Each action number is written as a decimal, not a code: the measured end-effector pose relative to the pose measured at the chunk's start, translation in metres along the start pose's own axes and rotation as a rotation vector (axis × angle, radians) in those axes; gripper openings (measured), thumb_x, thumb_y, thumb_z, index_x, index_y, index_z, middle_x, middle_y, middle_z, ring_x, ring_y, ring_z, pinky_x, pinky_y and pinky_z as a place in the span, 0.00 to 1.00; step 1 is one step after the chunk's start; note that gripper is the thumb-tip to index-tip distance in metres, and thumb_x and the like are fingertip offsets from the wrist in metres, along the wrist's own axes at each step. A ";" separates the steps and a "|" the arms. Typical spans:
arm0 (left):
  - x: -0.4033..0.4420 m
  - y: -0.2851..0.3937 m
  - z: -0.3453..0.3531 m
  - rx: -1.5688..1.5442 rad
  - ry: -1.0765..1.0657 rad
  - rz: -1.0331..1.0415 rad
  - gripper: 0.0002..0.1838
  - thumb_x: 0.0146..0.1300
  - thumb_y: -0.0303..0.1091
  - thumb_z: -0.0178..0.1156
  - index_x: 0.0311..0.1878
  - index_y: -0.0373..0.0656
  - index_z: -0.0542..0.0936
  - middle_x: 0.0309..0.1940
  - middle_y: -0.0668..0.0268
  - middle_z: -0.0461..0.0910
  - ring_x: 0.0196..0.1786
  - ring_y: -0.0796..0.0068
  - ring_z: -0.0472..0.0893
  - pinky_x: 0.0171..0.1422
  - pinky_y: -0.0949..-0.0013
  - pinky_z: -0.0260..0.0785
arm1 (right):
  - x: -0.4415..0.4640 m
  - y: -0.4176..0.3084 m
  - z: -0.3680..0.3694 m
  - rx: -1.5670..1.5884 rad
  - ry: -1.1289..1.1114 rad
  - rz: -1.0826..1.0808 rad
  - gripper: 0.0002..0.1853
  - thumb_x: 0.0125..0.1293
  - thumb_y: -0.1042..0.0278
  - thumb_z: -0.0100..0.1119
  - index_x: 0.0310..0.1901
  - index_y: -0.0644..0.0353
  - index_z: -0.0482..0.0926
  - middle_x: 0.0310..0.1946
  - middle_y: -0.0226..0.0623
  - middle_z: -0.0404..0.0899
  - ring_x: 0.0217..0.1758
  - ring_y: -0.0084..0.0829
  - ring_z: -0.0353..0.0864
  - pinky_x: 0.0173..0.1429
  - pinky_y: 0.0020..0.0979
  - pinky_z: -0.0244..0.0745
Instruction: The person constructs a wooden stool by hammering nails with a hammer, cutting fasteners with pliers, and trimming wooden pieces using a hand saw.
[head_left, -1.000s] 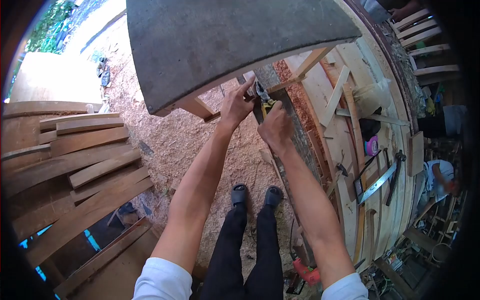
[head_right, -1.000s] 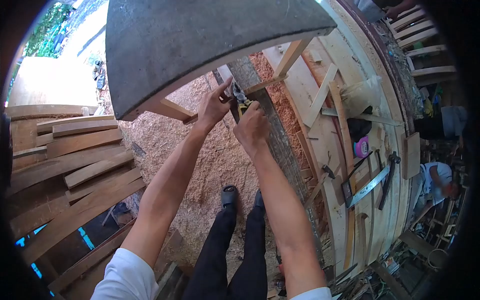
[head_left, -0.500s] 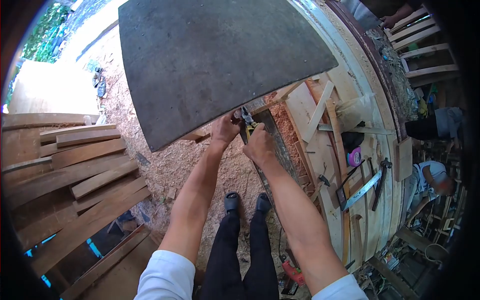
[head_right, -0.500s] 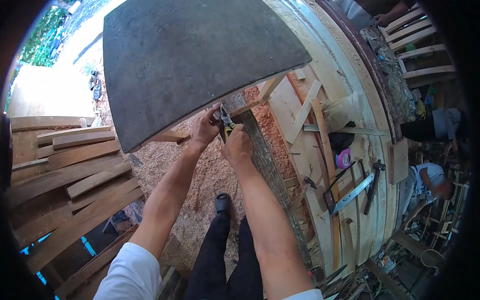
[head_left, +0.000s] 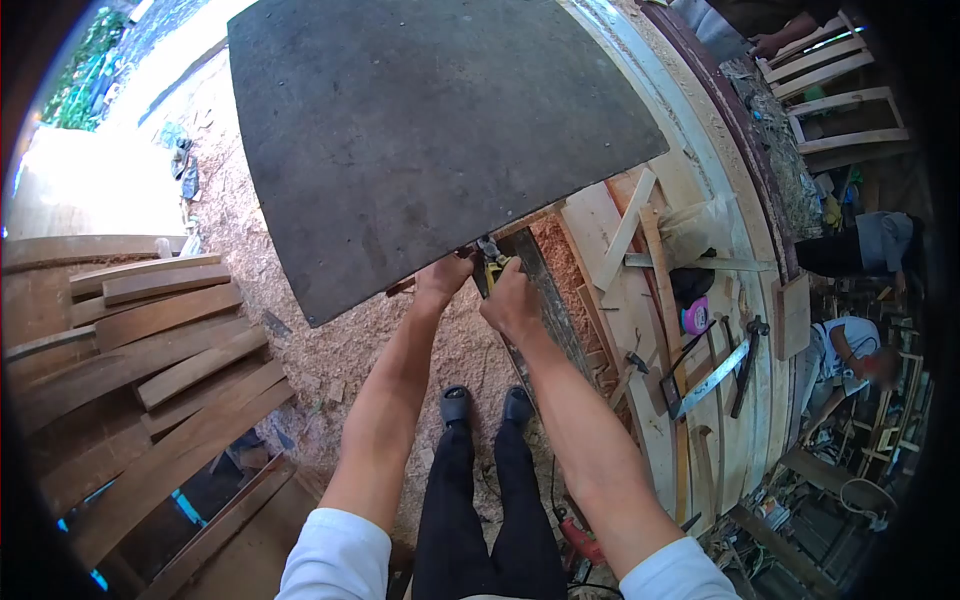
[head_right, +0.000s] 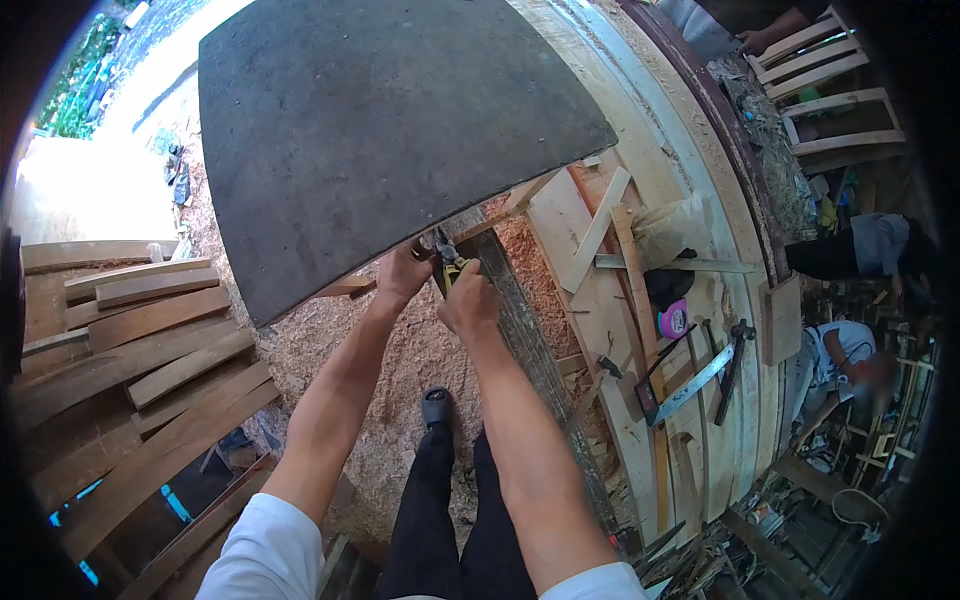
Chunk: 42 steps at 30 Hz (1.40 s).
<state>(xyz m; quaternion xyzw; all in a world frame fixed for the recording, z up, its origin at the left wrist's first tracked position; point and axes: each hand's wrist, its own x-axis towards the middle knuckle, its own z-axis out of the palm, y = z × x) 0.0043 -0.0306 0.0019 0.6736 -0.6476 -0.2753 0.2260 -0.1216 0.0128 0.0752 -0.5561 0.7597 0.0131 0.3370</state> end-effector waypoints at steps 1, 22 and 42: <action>-0.001 -0.004 0.001 -0.010 0.022 0.005 0.19 0.49 0.42 0.68 0.43 0.44 0.83 0.34 0.58 0.84 0.41 0.57 0.83 0.46 0.60 0.73 | 0.000 0.001 0.002 0.005 -0.006 0.001 0.26 0.50 0.72 0.63 0.48 0.69 0.62 0.40 0.62 0.79 0.48 0.58 0.80 0.54 0.45 0.76; -0.002 -0.011 0.010 0.018 0.138 0.131 0.16 0.45 0.45 0.71 0.29 0.42 0.83 0.28 0.60 0.84 0.33 0.61 0.84 0.39 0.62 0.74 | -0.001 -0.005 -0.008 0.060 -0.098 0.032 0.28 0.48 0.69 0.66 0.49 0.67 0.62 0.43 0.58 0.79 0.50 0.55 0.80 0.55 0.45 0.76; 0.000 -0.010 0.006 -0.059 -0.003 0.006 0.35 0.48 0.31 0.65 0.64 0.58 0.74 0.27 0.63 0.79 0.31 0.67 0.80 0.38 0.63 0.71 | 0.003 0.009 0.032 0.085 0.184 -0.015 0.29 0.51 0.68 0.65 0.52 0.66 0.61 0.39 0.58 0.78 0.43 0.57 0.81 0.49 0.49 0.77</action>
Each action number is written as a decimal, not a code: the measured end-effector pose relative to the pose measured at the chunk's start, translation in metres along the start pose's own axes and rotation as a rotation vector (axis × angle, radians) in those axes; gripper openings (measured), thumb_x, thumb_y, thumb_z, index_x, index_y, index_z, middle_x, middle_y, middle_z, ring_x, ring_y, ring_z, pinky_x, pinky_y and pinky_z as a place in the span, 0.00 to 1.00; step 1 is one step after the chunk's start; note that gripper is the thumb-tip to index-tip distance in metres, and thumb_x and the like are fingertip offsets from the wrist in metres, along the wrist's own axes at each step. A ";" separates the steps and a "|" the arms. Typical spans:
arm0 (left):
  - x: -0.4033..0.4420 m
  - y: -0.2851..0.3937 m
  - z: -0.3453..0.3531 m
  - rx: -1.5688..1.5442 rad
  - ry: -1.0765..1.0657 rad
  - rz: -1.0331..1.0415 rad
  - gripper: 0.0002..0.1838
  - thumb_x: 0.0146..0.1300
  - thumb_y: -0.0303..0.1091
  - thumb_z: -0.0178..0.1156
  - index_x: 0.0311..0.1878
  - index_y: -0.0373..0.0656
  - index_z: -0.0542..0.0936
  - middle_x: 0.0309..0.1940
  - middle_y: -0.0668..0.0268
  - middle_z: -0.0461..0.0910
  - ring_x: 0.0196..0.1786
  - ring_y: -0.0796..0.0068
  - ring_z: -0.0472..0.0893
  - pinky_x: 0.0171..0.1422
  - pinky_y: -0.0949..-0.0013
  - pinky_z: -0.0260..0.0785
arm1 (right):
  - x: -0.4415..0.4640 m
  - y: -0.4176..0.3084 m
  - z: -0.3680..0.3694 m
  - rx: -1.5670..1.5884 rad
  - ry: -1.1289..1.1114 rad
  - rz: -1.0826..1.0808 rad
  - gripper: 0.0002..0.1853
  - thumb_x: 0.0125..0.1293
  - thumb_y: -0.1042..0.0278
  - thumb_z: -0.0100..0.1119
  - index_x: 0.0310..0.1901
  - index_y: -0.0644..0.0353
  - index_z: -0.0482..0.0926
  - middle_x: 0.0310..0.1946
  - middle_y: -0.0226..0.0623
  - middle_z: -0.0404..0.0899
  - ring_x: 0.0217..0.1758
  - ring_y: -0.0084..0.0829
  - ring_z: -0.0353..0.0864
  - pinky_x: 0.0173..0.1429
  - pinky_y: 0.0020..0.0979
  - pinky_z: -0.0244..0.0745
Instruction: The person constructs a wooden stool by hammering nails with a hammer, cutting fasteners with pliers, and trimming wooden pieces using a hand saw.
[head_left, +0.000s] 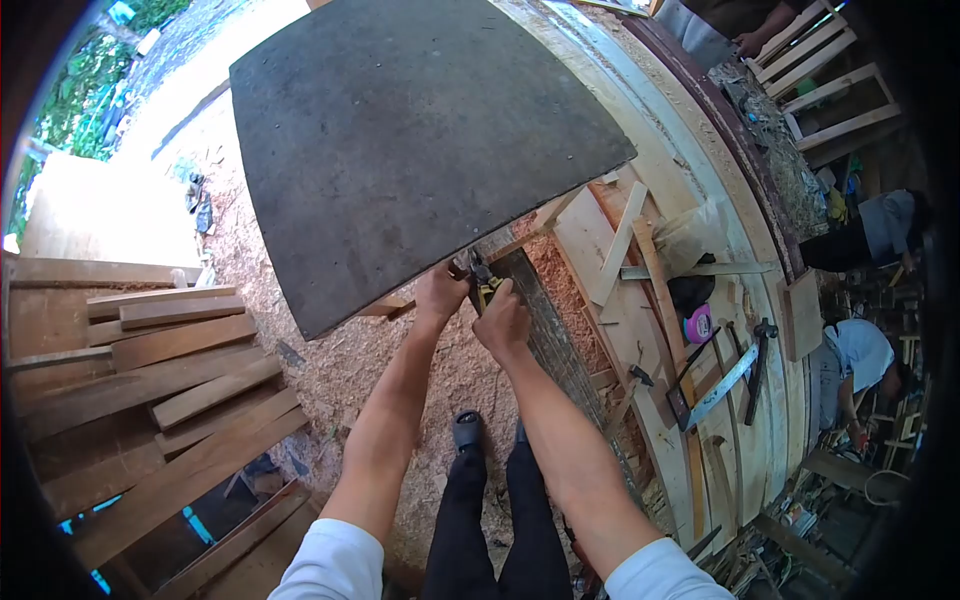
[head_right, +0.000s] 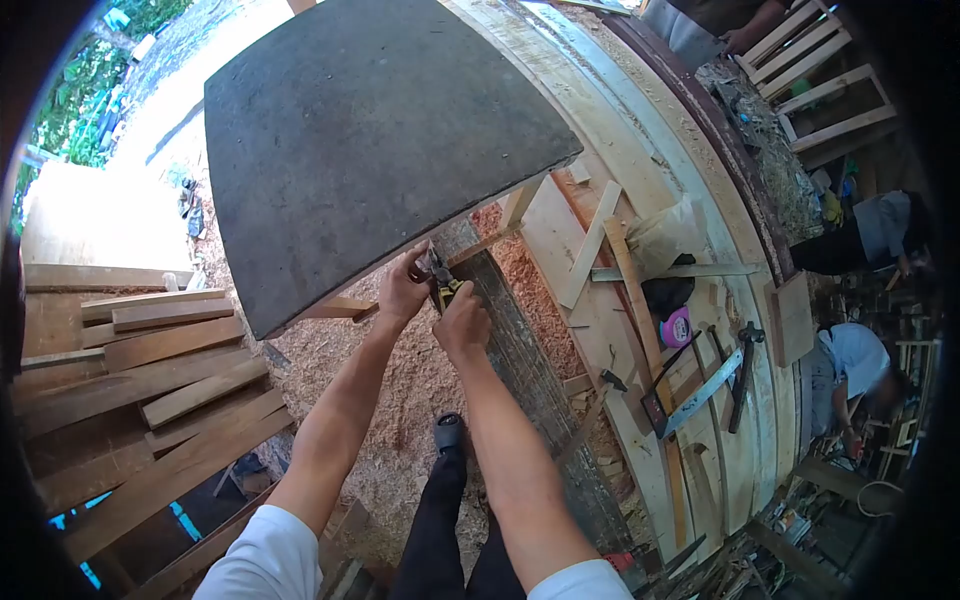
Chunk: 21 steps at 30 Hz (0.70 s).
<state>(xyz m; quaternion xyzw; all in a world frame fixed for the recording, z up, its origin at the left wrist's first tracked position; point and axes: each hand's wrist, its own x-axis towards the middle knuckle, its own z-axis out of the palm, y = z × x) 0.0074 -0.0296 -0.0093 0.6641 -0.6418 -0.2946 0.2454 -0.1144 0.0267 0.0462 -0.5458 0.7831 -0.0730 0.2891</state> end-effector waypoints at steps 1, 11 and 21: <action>0.002 0.006 -0.005 -0.002 0.003 0.008 0.35 0.48 0.31 0.65 0.64 0.58 0.74 0.27 0.63 0.79 0.31 0.67 0.80 0.38 0.63 0.71 | 0.003 0.000 -0.003 0.000 -0.015 -0.018 0.29 0.50 0.67 0.66 0.50 0.67 0.62 0.37 0.57 0.79 0.42 0.56 0.81 0.48 0.49 0.78; -0.003 0.017 -0.026 -0.172 -0.191 0.049 0.35 0.56 0.41 0.66 0.68 0.49 0.68 0.38 0.57 0.78 0.37 0.70 0.79 0.46 0.66 0.72 | 0.031 0.051 -0.021 0.649 -0.439 -0.212 0.26 0.49 0.58 0.71 0.46 0.65 0.77 0.32 0.39 0.83 0.38 0.38 0.84 0.41 0.34 0.78; 0.000 0.018 -0.028 -0.250 -0.300 -0.045 0.34 0.60 0.45 0.66 0.68 0.47 0.68 0.41 0.60 0.76 0.40 0.72 0.79 0.48 0.67 0.73 | 0.025 0.052 -0.009 1.764 -1.352 0.271 0.20 0.65 0.58 0.57 0.53 0.63 0.73 0.43 0.43 0.78 0.49 0.38 0.80 0.53 0.40 0.76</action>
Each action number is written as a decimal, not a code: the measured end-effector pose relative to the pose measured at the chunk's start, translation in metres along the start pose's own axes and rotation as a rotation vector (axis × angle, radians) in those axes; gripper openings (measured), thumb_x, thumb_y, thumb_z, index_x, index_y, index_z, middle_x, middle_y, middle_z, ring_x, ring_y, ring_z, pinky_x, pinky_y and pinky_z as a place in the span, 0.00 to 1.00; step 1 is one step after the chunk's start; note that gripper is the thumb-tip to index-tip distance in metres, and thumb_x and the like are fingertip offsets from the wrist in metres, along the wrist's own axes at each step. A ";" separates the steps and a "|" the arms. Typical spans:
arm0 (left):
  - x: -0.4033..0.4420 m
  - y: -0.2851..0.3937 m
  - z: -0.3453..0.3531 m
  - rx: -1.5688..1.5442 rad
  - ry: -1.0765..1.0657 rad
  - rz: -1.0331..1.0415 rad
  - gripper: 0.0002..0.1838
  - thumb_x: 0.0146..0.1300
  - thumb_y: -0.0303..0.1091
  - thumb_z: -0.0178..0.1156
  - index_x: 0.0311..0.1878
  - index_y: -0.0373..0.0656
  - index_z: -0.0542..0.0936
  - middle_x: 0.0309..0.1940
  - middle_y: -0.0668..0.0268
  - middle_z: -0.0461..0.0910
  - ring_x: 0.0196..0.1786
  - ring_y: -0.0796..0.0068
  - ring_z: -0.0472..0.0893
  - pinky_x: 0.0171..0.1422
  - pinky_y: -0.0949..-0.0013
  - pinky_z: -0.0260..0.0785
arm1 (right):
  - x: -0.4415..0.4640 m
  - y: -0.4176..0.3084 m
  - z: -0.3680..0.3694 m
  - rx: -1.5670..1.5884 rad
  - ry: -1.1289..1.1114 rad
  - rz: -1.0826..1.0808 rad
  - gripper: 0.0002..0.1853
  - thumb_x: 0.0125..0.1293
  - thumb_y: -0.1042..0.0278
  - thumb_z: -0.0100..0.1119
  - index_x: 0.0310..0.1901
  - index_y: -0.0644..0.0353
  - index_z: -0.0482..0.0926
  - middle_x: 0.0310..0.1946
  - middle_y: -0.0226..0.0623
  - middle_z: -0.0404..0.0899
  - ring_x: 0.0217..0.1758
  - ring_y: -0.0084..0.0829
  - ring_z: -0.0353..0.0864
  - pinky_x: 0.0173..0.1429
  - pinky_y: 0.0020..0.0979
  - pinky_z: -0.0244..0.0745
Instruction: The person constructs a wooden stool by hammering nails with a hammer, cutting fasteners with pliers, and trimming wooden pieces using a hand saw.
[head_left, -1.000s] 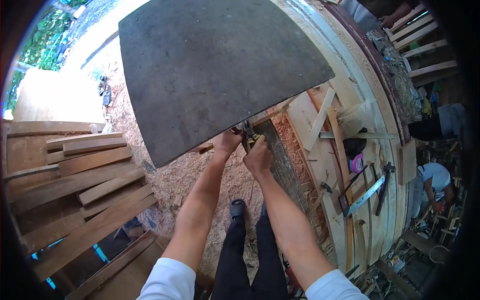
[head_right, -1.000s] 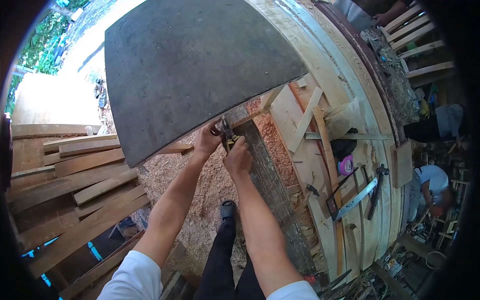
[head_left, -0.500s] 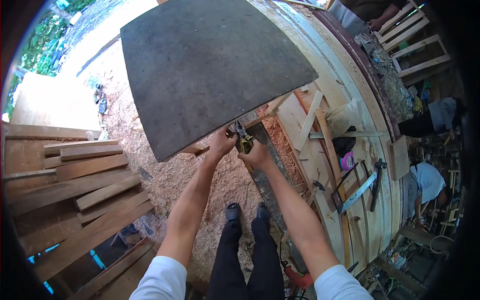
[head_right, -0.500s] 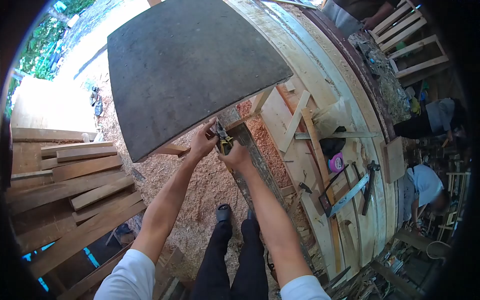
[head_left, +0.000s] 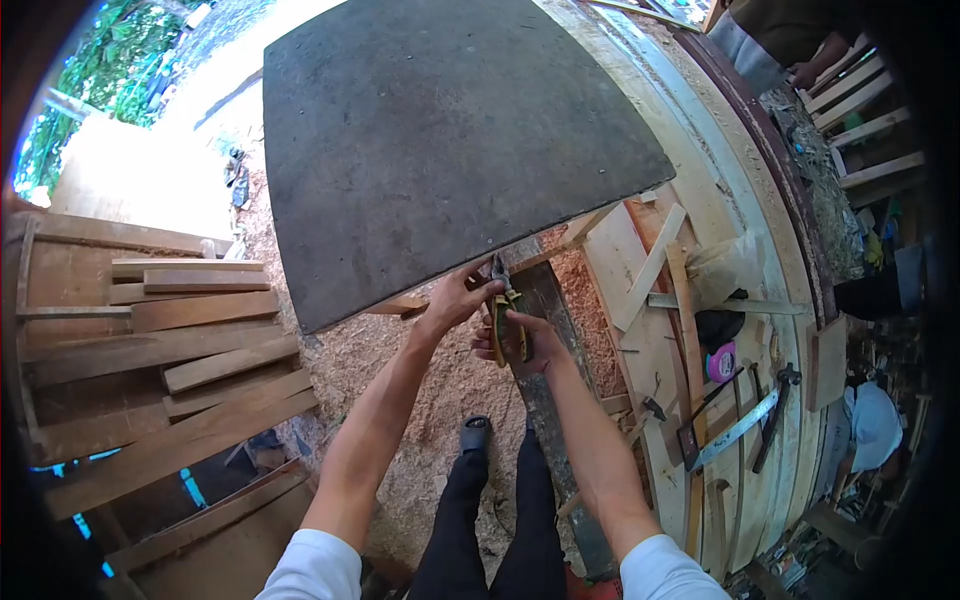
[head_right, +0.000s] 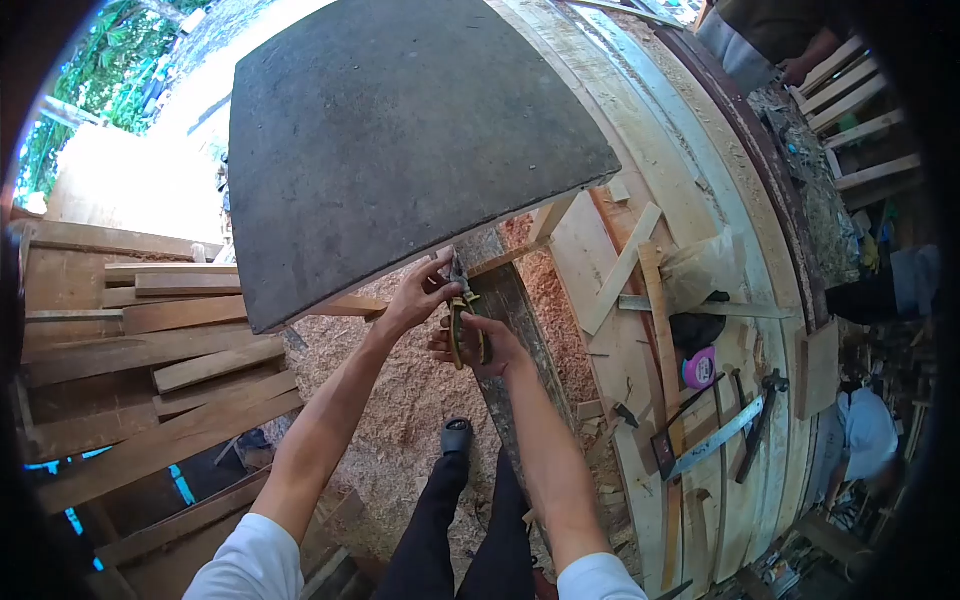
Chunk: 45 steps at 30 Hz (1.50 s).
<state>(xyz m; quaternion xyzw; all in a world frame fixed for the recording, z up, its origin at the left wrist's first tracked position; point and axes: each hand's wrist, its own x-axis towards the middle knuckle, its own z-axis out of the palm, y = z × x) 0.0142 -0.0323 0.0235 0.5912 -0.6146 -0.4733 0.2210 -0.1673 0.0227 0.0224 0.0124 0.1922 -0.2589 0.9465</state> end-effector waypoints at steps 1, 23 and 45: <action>0.000 -0.003 0.001 0.015 0.001 0.034 0.33 0.61 0.44 0.65 0.68 0.48 0.68 0.41 0.60 0.76 0.41 0.72 0.79 0.48 0.67 0.73 | 0.001 0.003 0.006 0.006 -0.021 -0.025 0.20 0.66 0.56 0.55 0.52 0.62 0.73 0.39 0.40 0.78 0.45 0.36 0.81 0.52 0.39 0.75; -0.004 0.046 0.034 0.365 0.126 -0.214 0.59 0.43 0.66 0.69 0.65 0.24 0.59 0.61 0.38 0.65 0.68 0.44 0.62 0.72 0.51 0.53 | 0.017 0.007 -0.001 -0.192 0.090 0.041 0.11 0.69 0.57 0.46 0.31 0.53 0.67 0.22 0.24 0.59 0.24 0.22 0.61 0.30 0.27 0.60; 0.020 -0.016 0.032 0.181 0.477 -0.118 0.29 0.65 0.54 0.49 0.59 0.40 0.74 0.60 0.50 0.73 0.64 0.50 0.69 0.68 0.56 0.58 | -0.001 -0.004 -0.002 -1.063 0.666 -0.245 0.17 0.53 0.61 0.71 0.38 0.63 0.76 0.31 0.43 0.81 0.40 0.41 0.83 0.43 0.41 0.78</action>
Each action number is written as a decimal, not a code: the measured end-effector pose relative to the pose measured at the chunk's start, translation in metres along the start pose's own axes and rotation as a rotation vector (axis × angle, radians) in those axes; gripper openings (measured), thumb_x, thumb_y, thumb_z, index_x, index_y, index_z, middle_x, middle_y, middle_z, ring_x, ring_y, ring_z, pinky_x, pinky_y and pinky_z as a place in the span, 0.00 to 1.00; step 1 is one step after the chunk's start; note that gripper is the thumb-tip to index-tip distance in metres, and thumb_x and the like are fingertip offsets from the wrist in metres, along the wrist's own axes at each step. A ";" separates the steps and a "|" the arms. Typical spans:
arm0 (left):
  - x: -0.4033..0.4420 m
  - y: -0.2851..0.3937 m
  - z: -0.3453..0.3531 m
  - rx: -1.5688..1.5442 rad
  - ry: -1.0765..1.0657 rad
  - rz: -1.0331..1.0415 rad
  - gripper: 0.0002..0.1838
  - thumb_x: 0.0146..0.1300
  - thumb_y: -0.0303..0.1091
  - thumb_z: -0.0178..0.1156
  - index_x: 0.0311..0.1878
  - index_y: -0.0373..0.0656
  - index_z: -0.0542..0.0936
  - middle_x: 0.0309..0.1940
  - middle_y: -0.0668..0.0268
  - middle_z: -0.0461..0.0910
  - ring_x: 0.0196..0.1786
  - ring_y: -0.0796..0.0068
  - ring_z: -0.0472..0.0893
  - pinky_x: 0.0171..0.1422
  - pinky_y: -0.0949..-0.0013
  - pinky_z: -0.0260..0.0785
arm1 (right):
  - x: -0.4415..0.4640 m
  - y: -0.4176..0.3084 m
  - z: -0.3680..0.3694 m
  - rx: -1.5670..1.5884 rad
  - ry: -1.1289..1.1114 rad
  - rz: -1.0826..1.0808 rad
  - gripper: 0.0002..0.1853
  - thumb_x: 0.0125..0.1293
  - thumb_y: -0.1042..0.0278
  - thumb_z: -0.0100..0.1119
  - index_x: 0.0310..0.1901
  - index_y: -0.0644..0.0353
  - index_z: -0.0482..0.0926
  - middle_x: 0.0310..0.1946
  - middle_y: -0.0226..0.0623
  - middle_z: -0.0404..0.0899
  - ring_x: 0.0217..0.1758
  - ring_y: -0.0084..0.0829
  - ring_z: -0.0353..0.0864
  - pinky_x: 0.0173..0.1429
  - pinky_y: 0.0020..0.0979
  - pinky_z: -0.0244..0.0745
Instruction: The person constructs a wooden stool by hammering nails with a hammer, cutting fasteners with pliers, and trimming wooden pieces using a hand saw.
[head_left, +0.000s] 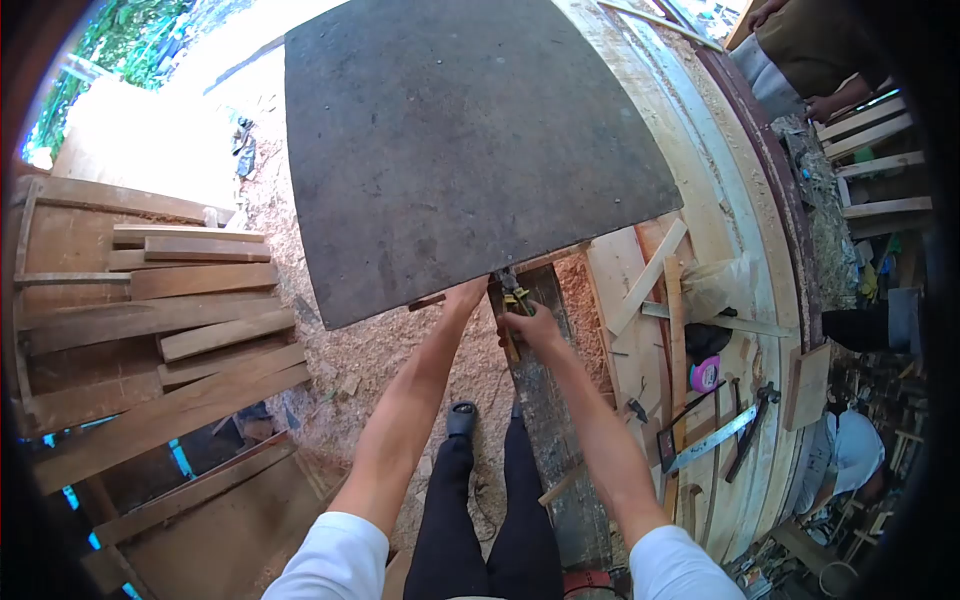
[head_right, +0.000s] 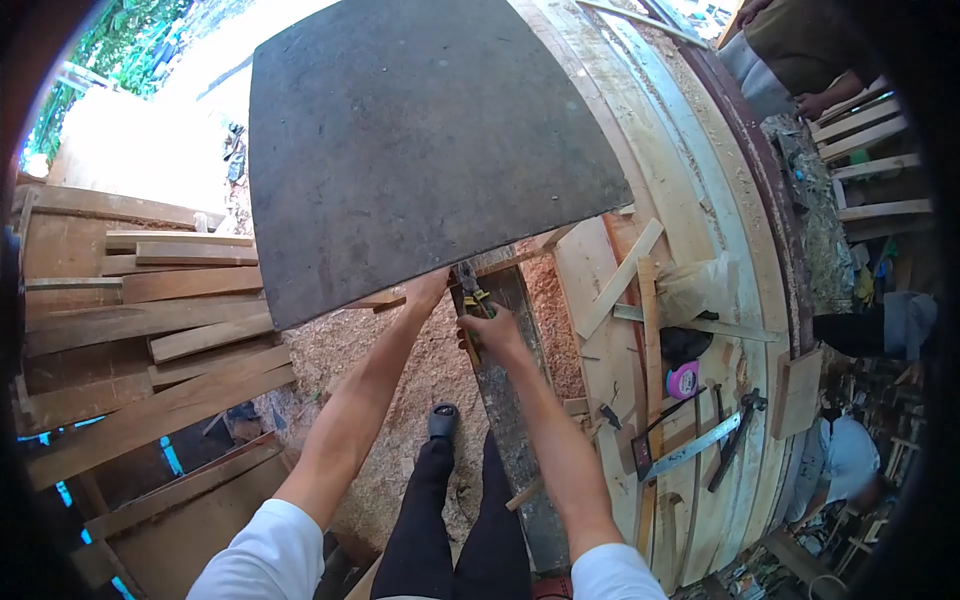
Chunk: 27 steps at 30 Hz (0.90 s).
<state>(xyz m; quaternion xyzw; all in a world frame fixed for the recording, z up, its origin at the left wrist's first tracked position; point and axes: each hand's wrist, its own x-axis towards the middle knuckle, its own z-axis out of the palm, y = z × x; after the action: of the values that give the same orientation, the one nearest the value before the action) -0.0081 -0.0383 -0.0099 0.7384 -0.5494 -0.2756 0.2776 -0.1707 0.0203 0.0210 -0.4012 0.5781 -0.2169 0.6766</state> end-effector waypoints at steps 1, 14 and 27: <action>0.002 0.001 -0.003 -0.012 0.007 0.013 0.29 0.65 0.54 0.49 0.59 0.40 0.74 0.60 0.50 0.73 0.64 0.50 0.69 0.68 0.56 0.58 | -0.004 -0.012 0.010 -0.303 0.286 -0.230 0.19 0.49 0.60 0.73 0.37 0.65 0.77 0.31 0.46 0.82 0.42 0.45 0.83 0.44 0.41 0.78; -0.020 0.003 -0.043 0.105 -0.061 0.405 0.27 0.50 0.37 0.59 0.56 0.37 0.74 0.49 0.42 0.76 0.56 0.41 0.74 0.60 0.49 0.65 | -0.030 -0.054 0.049 -0.894 0.425 0.162 0.32 0.51 0.65 0.66 0.54 0.65 0.60 0.45 0.58 0.79 0.53 0.55 0.78 0.57 0.45 0.74; 0.001 -0.035 0.007 0.055 -0.254 0.399 0.20 0.52 0.36 0.60 0.50 0.42 0.77 0.50 0.50 0.78 0.54 0.51 0.75 0.58 0.53 0.66 | -0.026 -0.061 0.045 -0.872 0.373 0.201 0.30 0.50 0.68 0.65 0.51 0.66 0.61 0.42 0.60 0.79 0.50 0.57 0.79 0.56 0.47 0.75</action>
<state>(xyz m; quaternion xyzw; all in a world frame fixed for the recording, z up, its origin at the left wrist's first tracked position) 0.0107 -0.0315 -0.0400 0.5819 -0.7223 -0.2907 0.2350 -0.1233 0.0181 0.0854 -0.5439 0.7625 0.0439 0.3477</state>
